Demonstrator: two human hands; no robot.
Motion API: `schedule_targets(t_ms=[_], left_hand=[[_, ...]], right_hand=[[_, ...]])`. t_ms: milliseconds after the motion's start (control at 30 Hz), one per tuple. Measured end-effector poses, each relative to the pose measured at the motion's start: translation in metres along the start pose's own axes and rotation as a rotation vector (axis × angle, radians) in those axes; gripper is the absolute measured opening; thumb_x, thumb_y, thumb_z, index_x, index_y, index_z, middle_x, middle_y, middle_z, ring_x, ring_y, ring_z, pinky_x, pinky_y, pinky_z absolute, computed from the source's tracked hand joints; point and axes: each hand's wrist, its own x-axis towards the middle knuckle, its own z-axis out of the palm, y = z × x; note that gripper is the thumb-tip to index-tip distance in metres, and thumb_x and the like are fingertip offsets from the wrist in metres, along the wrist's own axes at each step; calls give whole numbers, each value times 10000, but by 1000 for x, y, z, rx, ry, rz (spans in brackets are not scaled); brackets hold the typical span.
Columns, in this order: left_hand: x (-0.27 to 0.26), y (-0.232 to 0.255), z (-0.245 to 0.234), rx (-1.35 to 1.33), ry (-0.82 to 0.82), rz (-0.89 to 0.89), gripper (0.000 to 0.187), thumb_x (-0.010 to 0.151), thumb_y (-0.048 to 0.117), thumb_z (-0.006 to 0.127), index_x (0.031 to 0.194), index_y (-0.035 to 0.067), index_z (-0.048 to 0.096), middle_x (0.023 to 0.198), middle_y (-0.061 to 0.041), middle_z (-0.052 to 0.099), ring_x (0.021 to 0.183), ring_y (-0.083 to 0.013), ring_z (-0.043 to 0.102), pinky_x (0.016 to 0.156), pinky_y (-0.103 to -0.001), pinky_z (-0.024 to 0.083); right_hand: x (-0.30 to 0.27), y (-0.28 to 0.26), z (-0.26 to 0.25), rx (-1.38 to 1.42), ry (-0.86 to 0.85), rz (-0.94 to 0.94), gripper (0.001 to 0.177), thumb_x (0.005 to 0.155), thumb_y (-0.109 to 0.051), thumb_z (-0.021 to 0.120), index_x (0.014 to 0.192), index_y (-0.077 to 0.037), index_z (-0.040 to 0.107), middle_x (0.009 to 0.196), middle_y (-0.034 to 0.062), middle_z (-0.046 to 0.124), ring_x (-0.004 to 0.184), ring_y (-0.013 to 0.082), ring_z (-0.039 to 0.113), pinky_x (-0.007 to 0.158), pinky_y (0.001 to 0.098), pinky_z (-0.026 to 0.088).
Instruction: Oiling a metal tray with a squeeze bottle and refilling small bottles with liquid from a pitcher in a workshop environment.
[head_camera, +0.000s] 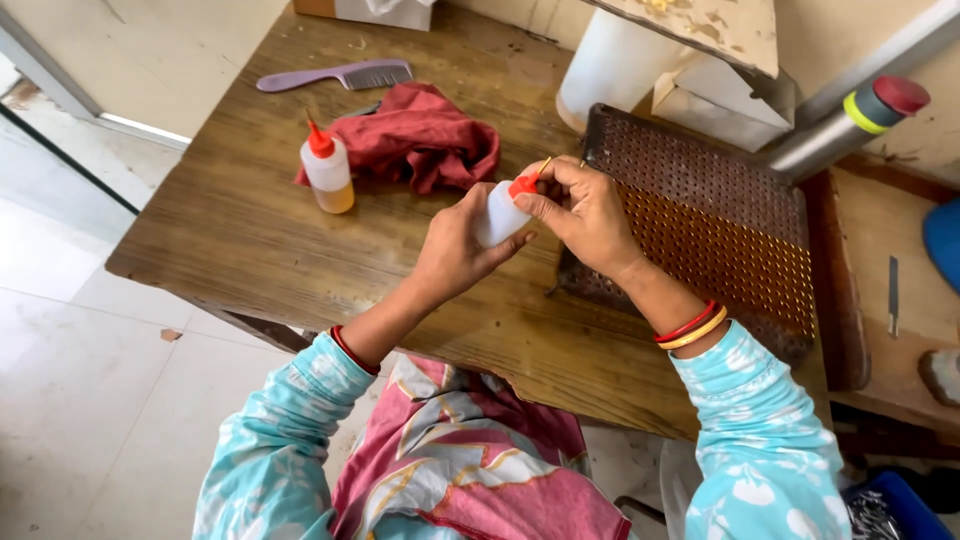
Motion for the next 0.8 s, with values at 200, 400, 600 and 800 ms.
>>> schedule_targets(t_ms=[200,400,600,800], left_hand=[[8,-9,21,-840,-524,-203,518,929,340,799,1262,-6,604,1025,-93,720,889,-148,701,805,-315,576],[9,3,35,-665,-399,-71,485,922,260,828,1270,14,597,1041,-10,663,933,-67,593,846,-260,533],[6,-7,35,-829,-506,-183,521,916,260,816,1303,23,561,1066,-4,678,962,-84,633,883,-273,540],[4,1,35,-818,-469,-155,507,920,250,811,1315,47,568,1057,10,663,948,-83,625,883,-288,532]], right_hand=[[-15,11,-39,271,-52,71,182,999,-107,736,1149,-6,716,1072,-3,650,1003,77,627,912,250,535],[-16,16,-48,256,-225,-76,219,1025,-116,705,1193,25,702,1256,35,636,1194,127,599,1101,327,500],[-15,7,-50,313,-135,32,261,992,-78,737,1229,27,707,1188,44,668,1099,125,653,1001,291,549],[-18,-4,-44,390,-184,22,521,983,-65,709,1469,-45,521,1200,19,668,1083,90,634,1000,264,549]])
